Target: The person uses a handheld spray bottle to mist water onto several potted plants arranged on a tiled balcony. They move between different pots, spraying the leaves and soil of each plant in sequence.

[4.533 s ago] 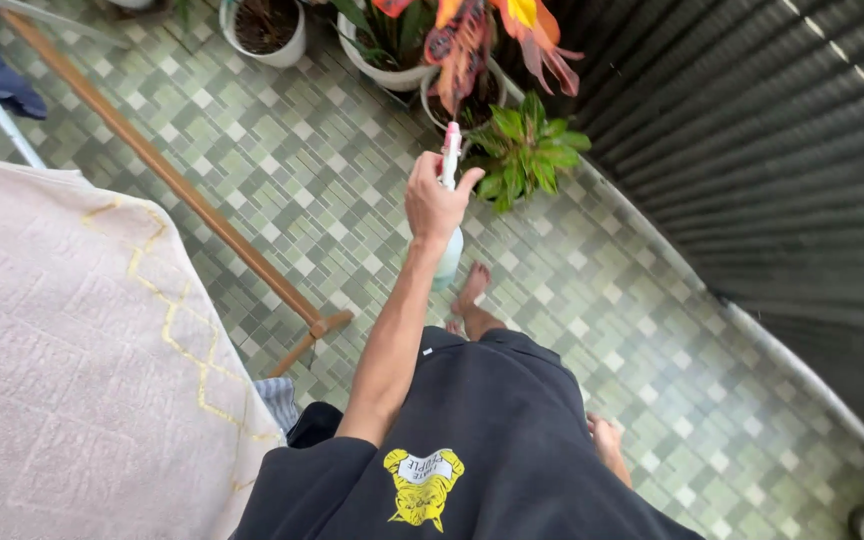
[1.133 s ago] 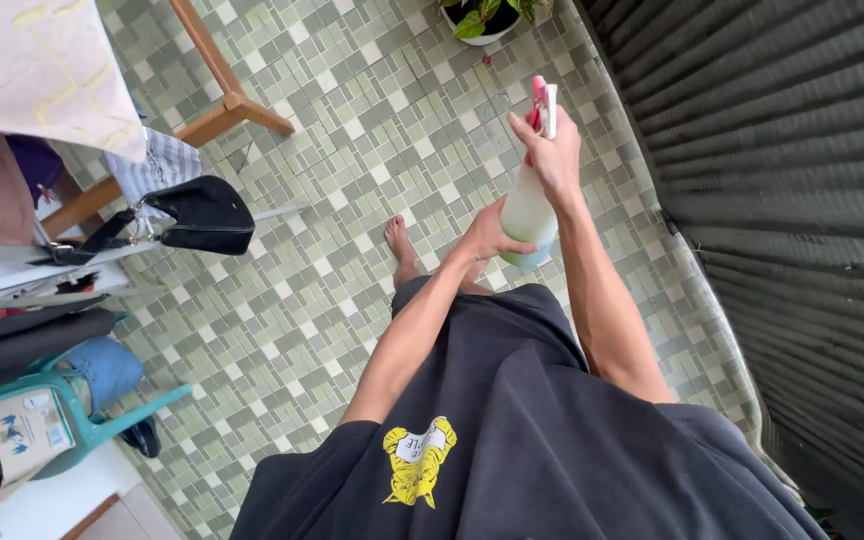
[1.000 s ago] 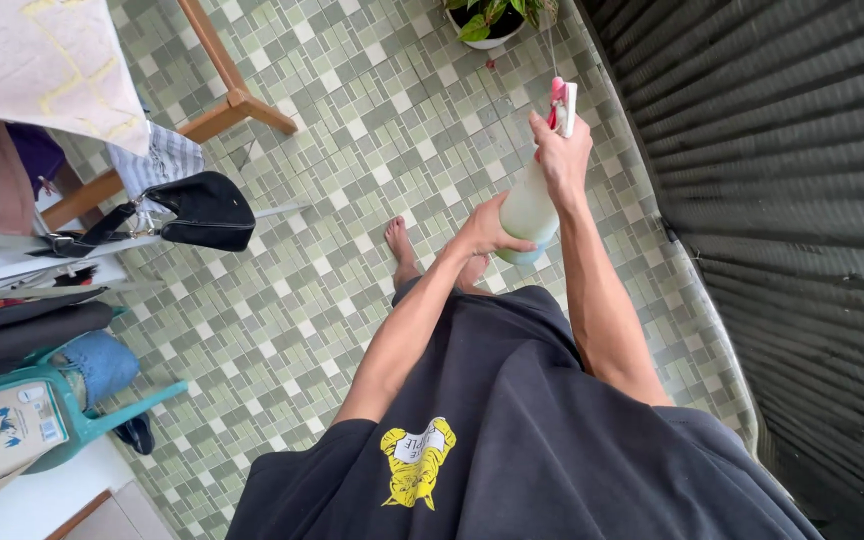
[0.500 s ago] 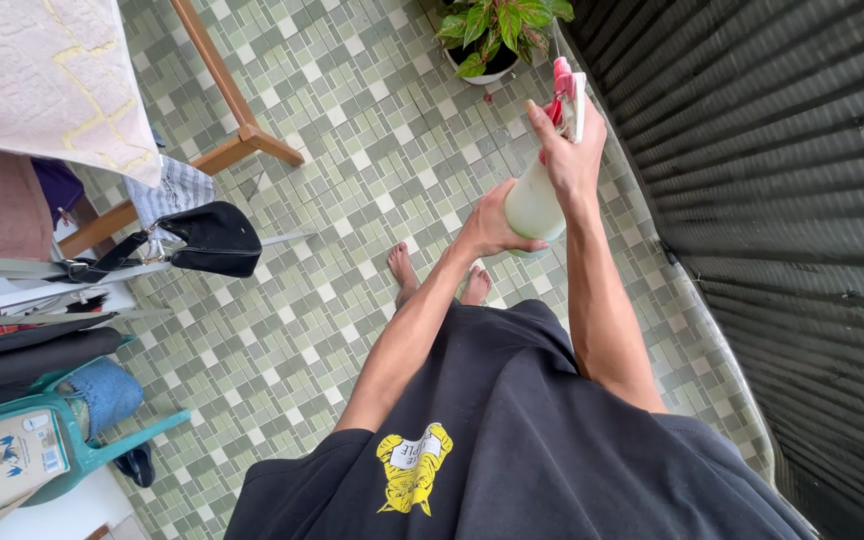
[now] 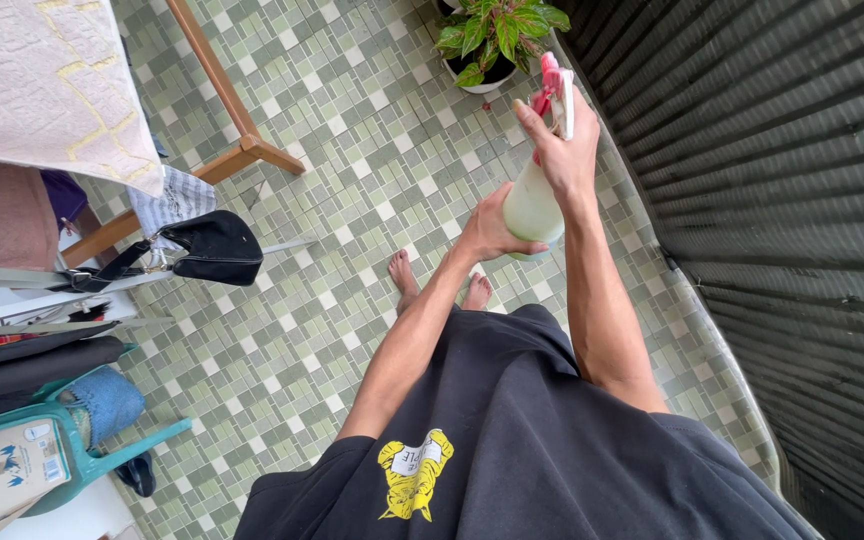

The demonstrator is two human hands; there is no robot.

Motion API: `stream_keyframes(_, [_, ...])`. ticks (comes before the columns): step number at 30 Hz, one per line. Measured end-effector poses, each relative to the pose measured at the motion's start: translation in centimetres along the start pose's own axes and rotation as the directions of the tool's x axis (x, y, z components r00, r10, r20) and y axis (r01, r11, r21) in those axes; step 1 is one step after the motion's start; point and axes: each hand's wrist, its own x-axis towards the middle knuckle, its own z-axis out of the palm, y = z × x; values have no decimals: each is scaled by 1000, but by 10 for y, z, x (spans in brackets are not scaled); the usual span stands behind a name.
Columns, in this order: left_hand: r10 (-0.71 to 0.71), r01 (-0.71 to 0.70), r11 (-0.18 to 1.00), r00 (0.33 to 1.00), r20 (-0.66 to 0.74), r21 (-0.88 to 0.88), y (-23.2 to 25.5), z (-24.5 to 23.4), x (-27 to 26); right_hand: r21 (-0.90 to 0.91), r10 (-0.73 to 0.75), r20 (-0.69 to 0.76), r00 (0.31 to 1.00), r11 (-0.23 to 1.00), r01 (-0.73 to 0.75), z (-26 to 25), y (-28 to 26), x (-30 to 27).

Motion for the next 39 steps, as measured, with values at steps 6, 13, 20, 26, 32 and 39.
stream_keyframes(6, [-12,17,993,999,-42,119,-5,0,-3,-6,65,-77,995,998,-66,2,12,-7])
stream_keyframes(13, [27,-26,999,999,-47,31,-5,-4,-9,-118,7,-77,997,993,-16,13,27,-6])
stream_keyframes(20, [-16,16,1000,999,-33,21,-7,-4,-14,-129,-3,-57,998,992,-4,15,14,-10])
stream_keyframes(26, [-33,33,999,999,-11,36,-6,-6,-13,-12,-17,-33,999,1000,17,11,-2,-14])
stream_keyframes(32, [-76,76,997,997,7,-17,-21,3,-11,-196,227,-42,973,953,-231,21,30,-6])
stream_keyframes(39, [-241,249,953,968,66,-172,-66,28,-17,-288,368,0,930,890,-352,39,99,-12])
